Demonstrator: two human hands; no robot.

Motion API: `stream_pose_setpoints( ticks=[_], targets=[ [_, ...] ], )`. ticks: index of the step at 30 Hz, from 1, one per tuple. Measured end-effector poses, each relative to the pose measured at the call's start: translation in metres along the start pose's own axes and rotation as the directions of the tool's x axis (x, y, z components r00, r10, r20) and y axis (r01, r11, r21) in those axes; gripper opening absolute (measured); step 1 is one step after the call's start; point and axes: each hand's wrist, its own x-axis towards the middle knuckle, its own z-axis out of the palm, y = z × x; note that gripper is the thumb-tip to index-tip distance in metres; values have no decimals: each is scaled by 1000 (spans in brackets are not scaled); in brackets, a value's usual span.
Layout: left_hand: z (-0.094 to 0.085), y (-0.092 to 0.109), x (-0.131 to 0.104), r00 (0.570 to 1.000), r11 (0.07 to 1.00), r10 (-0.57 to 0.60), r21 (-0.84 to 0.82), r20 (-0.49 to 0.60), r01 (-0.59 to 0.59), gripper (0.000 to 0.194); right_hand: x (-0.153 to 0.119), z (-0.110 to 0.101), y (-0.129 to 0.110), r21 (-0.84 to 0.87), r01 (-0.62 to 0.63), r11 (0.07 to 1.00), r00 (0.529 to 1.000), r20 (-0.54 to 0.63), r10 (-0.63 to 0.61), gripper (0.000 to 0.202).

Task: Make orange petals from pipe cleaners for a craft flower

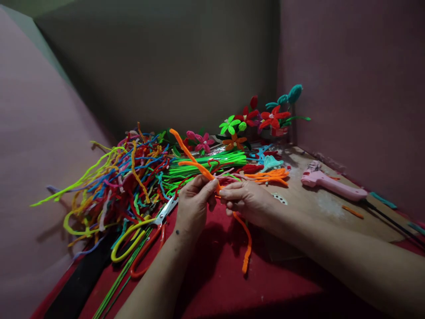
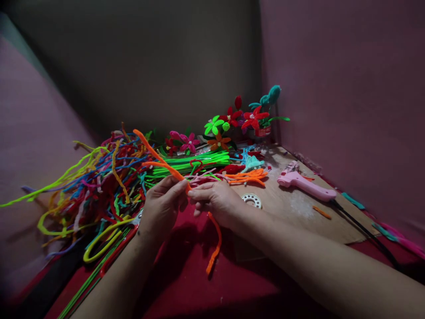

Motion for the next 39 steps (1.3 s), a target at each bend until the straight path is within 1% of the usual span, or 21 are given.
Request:
stream_pose_setpoints(
  ticks=[2,4,6,8,9,11,13,17,20,22,25,28,30,32,36,39],
  targets=[
    [-1,1,0,1000,999,-5,32,5,5,19,-1,0,-1,-103,82,991,997,-6,-83,12],
    [-2,1,1,998,998,-41,42,41,39,19,-1,-1,-2,-129,101,986,994,-25,-105,15],
    [-3,0,3,989,995,-97,27,113,95,18,1,-3,-2,-111,67,992,997,-39,-72,15],
    [-3,-1,4,973,989,-149,11,174,150,16,2,-6,-1,-68,2,998,1000,-29,-4,13],
    [-4,-2,4,968,985,-170,1,185,172,16,3,-7,-1,-34,-35,999,999,-7,35,11],
    [-4,-3,4,964,977,-202,-29,171,210,17,4,-8,-2,44,-116,992,992,64,113,3],
    [-4,-3,5,956,963,-241,-81,166,257,18,4,-10,-2,115,-195,974,972,156,176,7],
    [-5,-3,5,917,911,-327,-182,229,370,19,4,-14,0,221,-311,924,915,333,228,14],
    [-6,-2,5,899,873,-357,-250,255,418,20,3,-17,3,240,-354,904,885,399,241,15],
    [-6,-1,4,891,859,-380,-264,246,439,22,3,-18,5,234,-363,902,882,398,252,13],
    [-5,1,4,885,858,-409,-237,222,456,26,2,-17,6,230,-380,896,882,383,275,7],
    [-3,2,3,889,870,-397,-215,229,444,25,2,-15,6,234,-390,890,874,400,277,4],
    [-2,2,1,896,883,-381,-196,229,426,23,3,-15,5,225,-391,893,865,421,273,6],
    [-1,3,0,903,896,-364,-177,228,406,22,3,-16,5,200,-393,898,862,419,284,6],
    [1,4,-3,919,919,-326,-154,222,363,20,3,-16,5,130,-351,927,890,354,287,6],
    [1,3,-3,933,934,-299,-138,198,328,20,2,-13,3,90,-272,958,932,274,239,3]
  ],
)
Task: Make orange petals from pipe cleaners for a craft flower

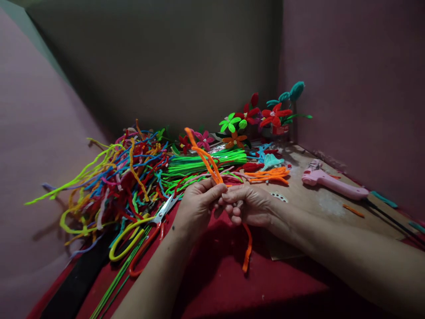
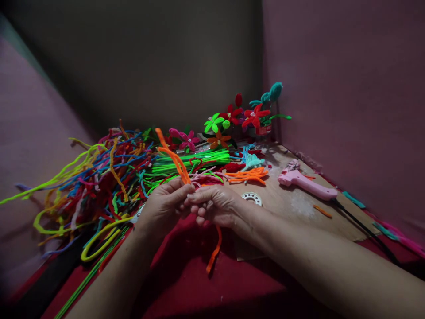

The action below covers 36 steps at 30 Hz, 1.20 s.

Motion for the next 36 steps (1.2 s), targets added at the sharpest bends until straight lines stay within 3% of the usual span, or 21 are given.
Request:
stream_pose_setpoints(
  ticks=[3,8,14,21,28,33,36],
  targets=[
    [-2,-1,2,999,999,33,6,-33,-33,21,-1,4,-3,-97,74,992,995,-57,-80,4],
    [-3,0,3,997,998,55,18,-51,-54,20,-1,4,-5,-209,184,960,979,-52,-199,11],
    [-2,0,5,961,977,192,134,-198,-168,27,3,3,1,-300,100,949,969,-188,-161,10],
    [-4,-2,6,968,978,174,146,-182,-148,21,1,6,2,-381,263,886,928,-152,-340,18],
    [1,-4,4,956,962,205,223,-209,-158,23,1,14,5,-544,243,803,876,-232,-423,16],
    [-2,-6,8,961,983,140,152,-239,-105,21,0,18,8,-541,188,820,881,-276,-385,15],
    [-3,-5,9,969,993,95,86,-229,-77,21,1,15,9,-510,257,821,891,-203,-406,13]
  ],
)
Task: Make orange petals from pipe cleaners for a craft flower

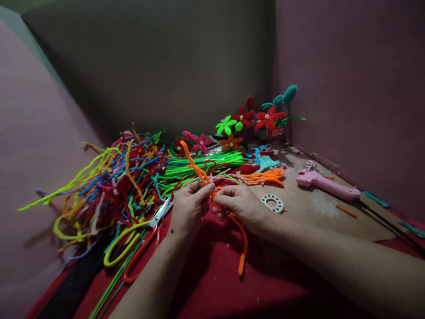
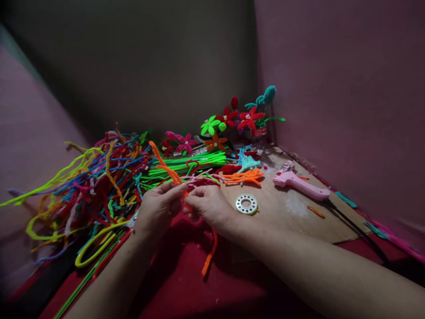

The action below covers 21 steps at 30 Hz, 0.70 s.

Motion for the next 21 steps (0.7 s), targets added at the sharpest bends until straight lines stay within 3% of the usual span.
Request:
stream_pose_setpoints(
  ticks=[2,5,12,21],
  targets=[
    [1,0,-1,999,999,-34,-21,17,35,20,1,-2,3,16,41,999,999,23,-41,15],
    [2,-1,-2,998,998,-53,-29,46,54,19,3,-4,6,9,0,1000,1000,10,0,17],
    [0,-2,1,996,999,52,10,-72,-52,21,4,-4,6,-7,-182,983,983,-26,182,17],
    [-5,2,2,979,989,142,48,-145,-137,22,3,-3,3,-64,-179,982,982,51,183,18]
  ],
)
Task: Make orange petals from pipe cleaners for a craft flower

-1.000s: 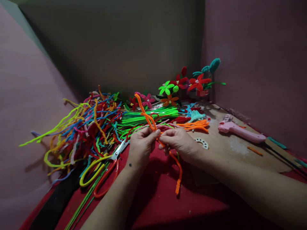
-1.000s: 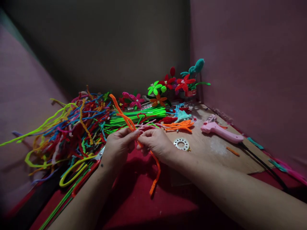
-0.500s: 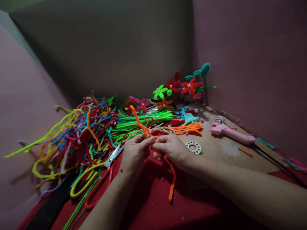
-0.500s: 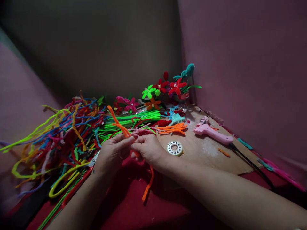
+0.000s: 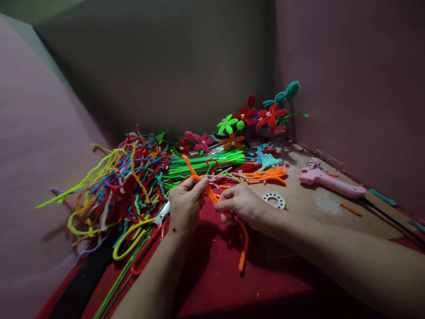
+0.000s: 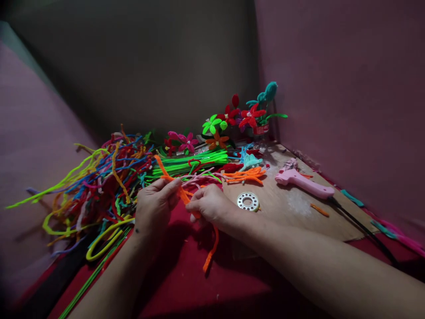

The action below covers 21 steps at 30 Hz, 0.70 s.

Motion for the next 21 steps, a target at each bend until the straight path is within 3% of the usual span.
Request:
stream_pose_setpoints(
  ticks=[4,8,10,13,15,18,21],
  targets=[
    [-5,0,3,995,984,77,167,-57,-67,24,-1,0,1,-43,-26,999,999,43,28,14],
    [-7,2,5,942,833,331,487,-59,-263,30,-3,-1,-2,-75,-30,997,996,80,36,16],
    [-9,4,7,932,815,357,507,-60,-280,31,-4,-1,-5,-67,-27,997,996,82,33,16],
    [-11,5,11,985,954,167,260,-37,-152,26,-4,-2,-8,-23,-9,1000,999,46,10,16],
    [-12,5,12,996,999,9,46,86,-13,28,-3,-3,-9,18,23,1000,1000,17,-23,17],
    [-11,5,10,935,987,-141,-26,325,158,29,0,-6,-8,59,72,996,997,-2,-72,16],
    [-8,3,6,899,974,-207,-6,386,227,25,2,-9,-7,71,69,995,997,19,-71,16]
  ],
)
